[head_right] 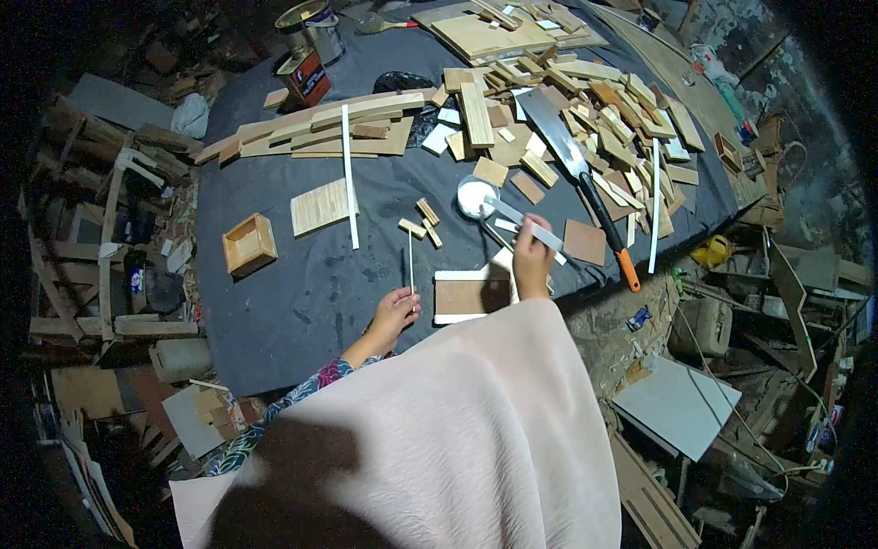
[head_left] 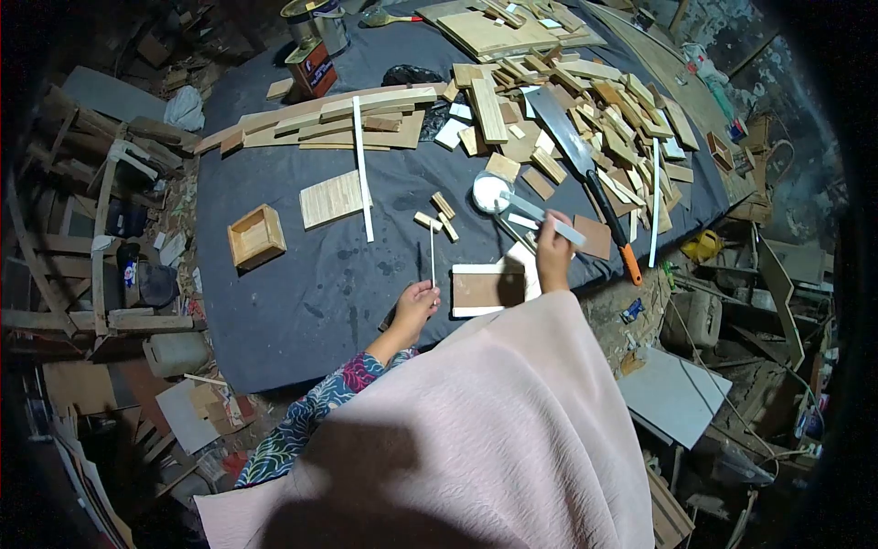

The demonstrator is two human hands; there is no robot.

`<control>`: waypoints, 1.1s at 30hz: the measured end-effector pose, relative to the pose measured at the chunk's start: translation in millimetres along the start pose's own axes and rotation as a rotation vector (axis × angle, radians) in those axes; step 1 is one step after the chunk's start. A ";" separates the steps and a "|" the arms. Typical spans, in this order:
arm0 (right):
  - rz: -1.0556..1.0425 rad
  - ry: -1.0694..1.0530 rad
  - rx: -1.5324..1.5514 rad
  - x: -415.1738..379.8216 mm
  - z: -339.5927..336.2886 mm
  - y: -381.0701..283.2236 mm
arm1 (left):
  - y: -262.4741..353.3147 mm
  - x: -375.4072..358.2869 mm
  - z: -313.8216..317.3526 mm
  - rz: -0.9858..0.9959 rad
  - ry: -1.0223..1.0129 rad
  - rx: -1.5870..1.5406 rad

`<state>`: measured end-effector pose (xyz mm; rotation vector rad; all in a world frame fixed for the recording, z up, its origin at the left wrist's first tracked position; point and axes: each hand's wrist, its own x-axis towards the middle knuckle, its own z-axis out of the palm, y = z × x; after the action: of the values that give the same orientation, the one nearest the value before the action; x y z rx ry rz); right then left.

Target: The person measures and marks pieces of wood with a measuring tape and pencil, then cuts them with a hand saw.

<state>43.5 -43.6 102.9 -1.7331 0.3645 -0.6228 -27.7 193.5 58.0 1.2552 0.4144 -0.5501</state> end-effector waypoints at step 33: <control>0.438 0.040 0.383 -91.6 -54.8 41.7 | -4.0 -1.8 -8.2 0.010 -0.008 0.027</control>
<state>-59.0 -47.4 51.8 -1.2241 0.5923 -0.3767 -31.5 200.8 53.7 1.2799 0.3956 -0.5536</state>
